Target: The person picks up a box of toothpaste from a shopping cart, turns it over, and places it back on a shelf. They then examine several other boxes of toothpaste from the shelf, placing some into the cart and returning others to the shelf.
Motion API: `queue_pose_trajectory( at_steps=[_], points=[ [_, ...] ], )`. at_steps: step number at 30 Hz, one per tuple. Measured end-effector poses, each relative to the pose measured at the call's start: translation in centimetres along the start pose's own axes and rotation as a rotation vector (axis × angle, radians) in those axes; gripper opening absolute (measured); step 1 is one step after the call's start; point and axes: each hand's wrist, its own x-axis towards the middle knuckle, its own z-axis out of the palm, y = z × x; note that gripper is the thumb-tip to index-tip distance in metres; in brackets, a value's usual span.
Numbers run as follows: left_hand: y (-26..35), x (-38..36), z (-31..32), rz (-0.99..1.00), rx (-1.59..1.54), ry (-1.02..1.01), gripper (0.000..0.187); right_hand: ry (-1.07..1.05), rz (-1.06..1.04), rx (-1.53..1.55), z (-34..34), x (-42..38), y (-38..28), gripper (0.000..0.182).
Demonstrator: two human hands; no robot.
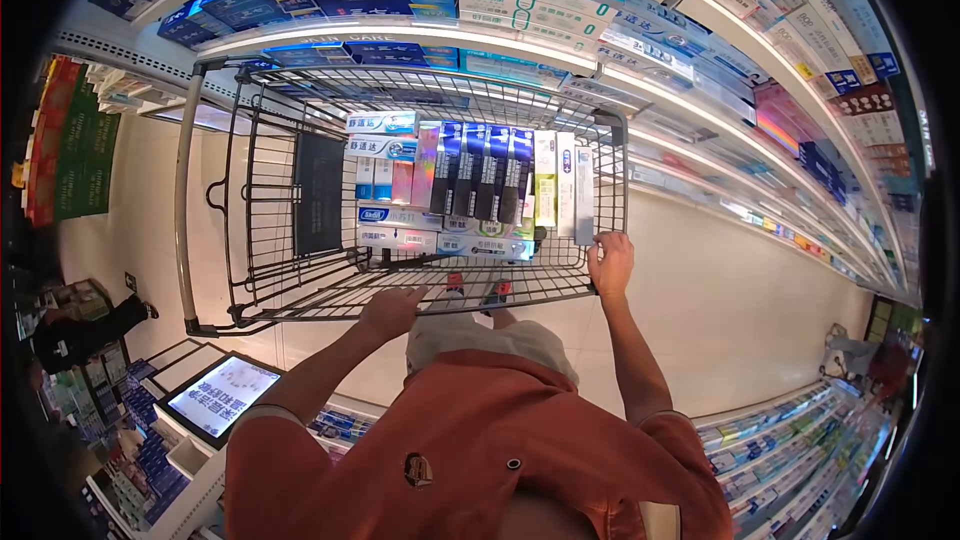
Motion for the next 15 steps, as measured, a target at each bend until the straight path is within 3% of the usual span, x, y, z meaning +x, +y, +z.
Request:
queue_pose_trajectory(
  at_steps=[8, 10, 12, 14, 15],
  points=[
    [0.8, 0.2, -1.5, 0.083, -0.027, 0.013, 0.055, 0.033, 0.026, 0.027, -0.3, -0.3, -0.1, 0.006],
    [0.8, 0.2, -2.1, 0.039, -0.039, -0.102, 0.062, 0.01, 0.029, 0.012, -0.1, -0.4, 0.0, 0.006],
    [0.2, 0.0, -2.3, 0.222, -0.124, 0.001, 0.067, 0.007, 0.037, -0.006, -0.1, -0.6, 0.0, 0.006],
    [-1.8, 1.6, -3.1, 0.258, -0.305, -0.078, 0.068, 0.006, 0.045, -0.033, 0.1, 0.1, -0.4, 0.006],
    [-3.2, 3.1, -3.4, 0.265, -0.365, 0.02, 0.066, -0.012, 0.044, -0.037, -0.1, 0.1, -0.6, 0.006]
  ],
)
